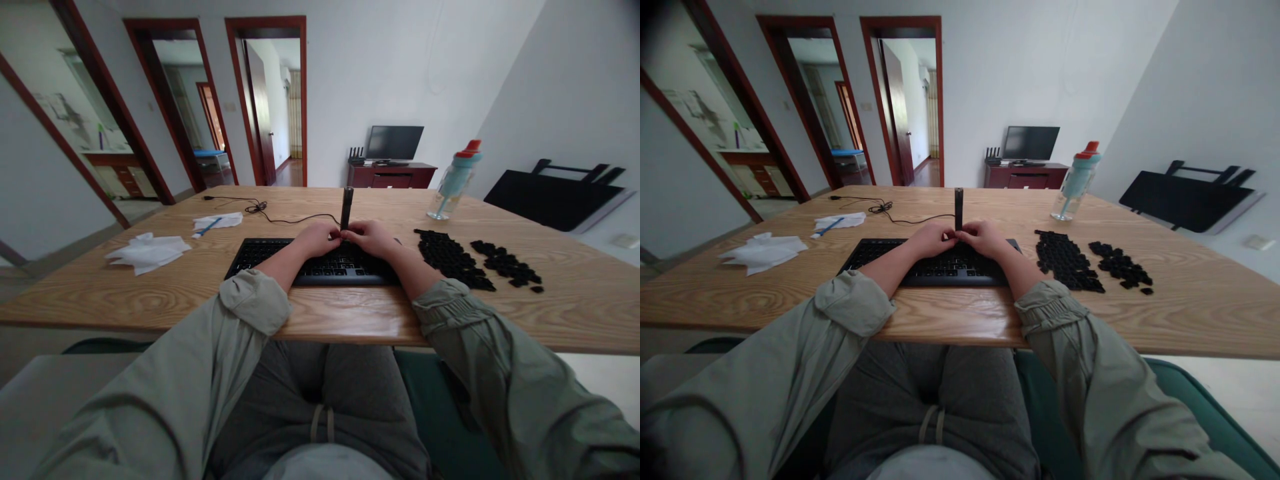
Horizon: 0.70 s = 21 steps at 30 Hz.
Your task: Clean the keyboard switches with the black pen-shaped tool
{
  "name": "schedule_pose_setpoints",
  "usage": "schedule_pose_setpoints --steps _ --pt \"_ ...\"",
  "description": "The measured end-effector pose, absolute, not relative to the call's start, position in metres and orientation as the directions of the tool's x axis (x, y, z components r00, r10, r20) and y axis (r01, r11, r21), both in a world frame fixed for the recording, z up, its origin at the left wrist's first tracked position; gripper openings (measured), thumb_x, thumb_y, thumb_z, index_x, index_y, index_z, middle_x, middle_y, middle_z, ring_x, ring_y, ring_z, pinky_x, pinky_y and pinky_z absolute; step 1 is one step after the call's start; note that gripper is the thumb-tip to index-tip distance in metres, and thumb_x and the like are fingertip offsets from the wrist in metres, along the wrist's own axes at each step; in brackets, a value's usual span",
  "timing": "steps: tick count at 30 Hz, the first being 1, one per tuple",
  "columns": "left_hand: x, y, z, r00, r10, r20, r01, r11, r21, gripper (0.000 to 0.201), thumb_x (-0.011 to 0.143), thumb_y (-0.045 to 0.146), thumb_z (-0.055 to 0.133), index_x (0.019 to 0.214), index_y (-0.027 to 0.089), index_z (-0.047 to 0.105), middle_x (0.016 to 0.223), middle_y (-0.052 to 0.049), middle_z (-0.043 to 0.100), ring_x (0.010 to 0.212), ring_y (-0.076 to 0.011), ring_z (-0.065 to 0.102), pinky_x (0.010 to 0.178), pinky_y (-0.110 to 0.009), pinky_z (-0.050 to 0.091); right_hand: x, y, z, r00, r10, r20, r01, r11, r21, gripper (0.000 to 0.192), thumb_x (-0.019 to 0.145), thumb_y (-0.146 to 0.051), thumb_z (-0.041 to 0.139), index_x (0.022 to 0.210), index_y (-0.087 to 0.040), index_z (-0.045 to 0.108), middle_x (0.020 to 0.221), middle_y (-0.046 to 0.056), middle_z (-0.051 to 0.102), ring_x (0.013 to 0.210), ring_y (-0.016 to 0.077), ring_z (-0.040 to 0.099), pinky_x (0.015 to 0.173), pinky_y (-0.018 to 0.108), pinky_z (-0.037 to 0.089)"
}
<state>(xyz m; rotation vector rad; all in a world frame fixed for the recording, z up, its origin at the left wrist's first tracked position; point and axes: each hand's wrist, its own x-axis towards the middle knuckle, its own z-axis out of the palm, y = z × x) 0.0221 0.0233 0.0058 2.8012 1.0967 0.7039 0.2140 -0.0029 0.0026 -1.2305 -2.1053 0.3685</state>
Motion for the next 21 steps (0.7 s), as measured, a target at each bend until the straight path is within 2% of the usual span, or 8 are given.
schedule_pose_setpoints --steps 6,11,13,17,19,21 --pt "0.025 0.024 0.004 0.595 0.705 0.386 0.641 -0.706 0.302 0.029 0.089 0.033 0.049 0.096 0.018 0.073 0.089 -0.005 0.072 0.08 -0.0171 0.063 0.074 -0.027 0.047 0.212 0.001 -0.002 -0.269 0.869 0.416 0.664 0.48 -0.573 0.035 0.088 -0.043 0.051 0.085 -0.015 0.072 0.071 0.003 0.067 0.065 0.0145 0.055 0.062 0.026 0.039" --pt "0.025 0.026 0.004 0.616 0.662 0.427 0.62 -0.742 0.255 0.026 0.088 0.026 0.048 0.093 0.017 0.072 0.091 -0.006 0.071 0.081 -0.0175 0.063 0.076 -0.029 0.048 0.208 -0.003 0.004 -0.201 0.889 0.411 0.624 0.44 -0.646 0.039 0.083 -0.051 0.059 0.087 -0.014 0.072 0.073 0.004 0.067 0.067 0.0143 0.055 0.062 0.026 0.04" --pt "0.025 0.027 0.003 0.617 0.638 0.46 0.606 -0.759 0.239 0.025 0.089 0.026 0.048 0.094 0.017 0.071 0.091 -0.007 0.07 0.081 -0.0182 0.062 0.076 -0.03 0.048 0.206 -0.004 0.006 -0.182 0.897 0.404 0.562 0.432 -0.705 0.039 0.081 -0.052 0.061 0.086 -0.014 0.071 0.074 0.004 0.066 0.067 0.0136 0.056 0.061 0.025 0.042" --pt "0.025 0.026 0.003 0.672 0.556 0.49 0.549 -0.817 0.175 0.024 0.089 0.024 0.048 0.09 0.018 0.07 0.089 -0.006 0.07 0.081 -0.019 0.062 0.077 -0.031 0.047 0.203 -0.005 0.009 -0.125 0.936 0.33 0.329 0.353 -0.876 0.036 0.083 -0.05 0.062 0.087 -0.015 0.067 0.076 0.004 0.065 0.062 0.0112 0.056 0.055 0.022 0.044" --pt "0.024 0.024 0.005 0.678 0.55 0.488 0.544 -0.822 0.171 0.024 0.089 0.024 0.048 0.09 0.018 0.071 0.088 -0.006 0.07 0.081 -0.0186 0.062 0.076 -0.03 0.047 0.202 -0.006 0.009 -0.101 0.946 0.309 0.27 0.325 -0.907 0.033 0.083 -0.047 0.064 0.085 -0.015 0.066 0.073 0.003 0.064 0.059 0.0103 0.055 0.052 0.021 0.045" --pt "0.023 0.023 0.006 0.651 0.587 0.48 0.56 -0.799 0.217 0.024 0.089 0.025 0.049 0.094 0.019 0.071 0.09 -0.005 0.07 0.079 -0.0174 0.062 0.075 -0.029 0.046 0.202 -0.006 0.01 -0.092 0.945 0.313 0.274 0.326 -0.905 0.03 0.084 -0.044 0.064 0.083 -0.014 0.066 0.07 0.003 0.063 0.057 0.0099 0.055 0.05 0.02 0.045"
